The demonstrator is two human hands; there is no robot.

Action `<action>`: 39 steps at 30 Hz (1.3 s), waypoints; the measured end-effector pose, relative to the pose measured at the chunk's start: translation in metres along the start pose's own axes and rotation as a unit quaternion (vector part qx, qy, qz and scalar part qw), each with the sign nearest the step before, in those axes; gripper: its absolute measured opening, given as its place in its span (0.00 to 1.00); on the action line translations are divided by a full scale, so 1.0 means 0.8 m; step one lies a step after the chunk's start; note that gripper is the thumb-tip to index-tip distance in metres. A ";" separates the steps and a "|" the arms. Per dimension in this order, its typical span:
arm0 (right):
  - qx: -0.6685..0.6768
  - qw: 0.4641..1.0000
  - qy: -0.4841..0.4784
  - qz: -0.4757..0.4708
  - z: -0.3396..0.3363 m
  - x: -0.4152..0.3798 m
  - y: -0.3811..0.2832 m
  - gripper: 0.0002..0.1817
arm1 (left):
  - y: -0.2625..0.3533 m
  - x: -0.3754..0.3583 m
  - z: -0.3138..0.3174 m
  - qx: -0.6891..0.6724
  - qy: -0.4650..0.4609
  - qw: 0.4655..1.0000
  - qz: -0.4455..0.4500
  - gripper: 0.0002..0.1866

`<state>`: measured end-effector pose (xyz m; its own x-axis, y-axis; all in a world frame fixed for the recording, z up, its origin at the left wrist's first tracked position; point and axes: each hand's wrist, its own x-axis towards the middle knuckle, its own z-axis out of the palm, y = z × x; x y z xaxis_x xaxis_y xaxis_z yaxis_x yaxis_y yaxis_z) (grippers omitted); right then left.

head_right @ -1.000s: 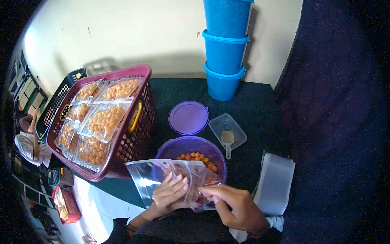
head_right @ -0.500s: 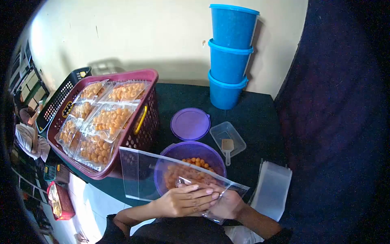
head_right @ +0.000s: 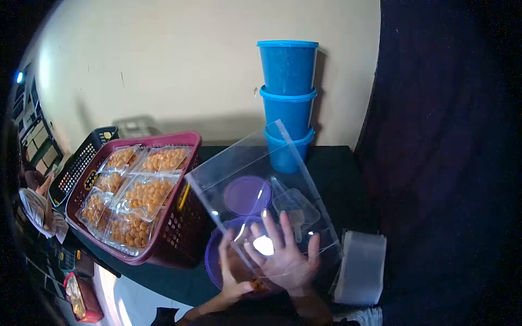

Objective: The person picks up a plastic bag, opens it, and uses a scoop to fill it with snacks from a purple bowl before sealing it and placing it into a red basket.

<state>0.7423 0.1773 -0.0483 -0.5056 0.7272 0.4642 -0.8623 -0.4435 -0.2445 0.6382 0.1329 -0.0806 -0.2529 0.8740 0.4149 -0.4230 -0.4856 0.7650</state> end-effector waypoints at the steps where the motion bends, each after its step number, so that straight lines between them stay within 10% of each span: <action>1: 0.013 1.000 -0.014 0.003 0.003 0.002 0.005 0.36 | 0.003 -0.002 0.003 -0.049 -0.018 0.994 -0.091 0.56; 11: 0.023 0.991 -0.134 -0.005 -0.023 0.018 0.011 0.25 | -0.016 -0.014 0.006 0.052 -0.083 0.980 -0.176 0.24; 26: 0.151 0.976 -0.113 0.108 -0.013 0.047 -0.003 0.29 | -0.023 -0.018 0.007 0.105 -0.116 0.976 -0.154 0.23; 29: -0.006 0.991 -0.120 0.051 0.004 0.049 -0.005 0.27 | -0.021 -0.021 0.012 0.057 -0.118 0.975 -0.182 0.23; 36: 0.080 0.991 -0.103 0.020 0.000 0.051 -0.008 0.27 | -0.021 -0.017 0.006 0.031 -0.139 0.969 -0.201 0.27; 39: -0.007 0.997 -0.078 0.007 0.006 0.047 -0.013 0.30 | 0.002 -0.001 -0.011 -0.022 -0.127 0.989 -0.067 0.38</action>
<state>0.7324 0.2068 -0.0245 -0.5078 0.6308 0.5867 -0.8561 -0.4452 -0.2624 0.6296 0.1313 -0.0841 0.0321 0.9045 0.4252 -0.4772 -0.3600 0.8017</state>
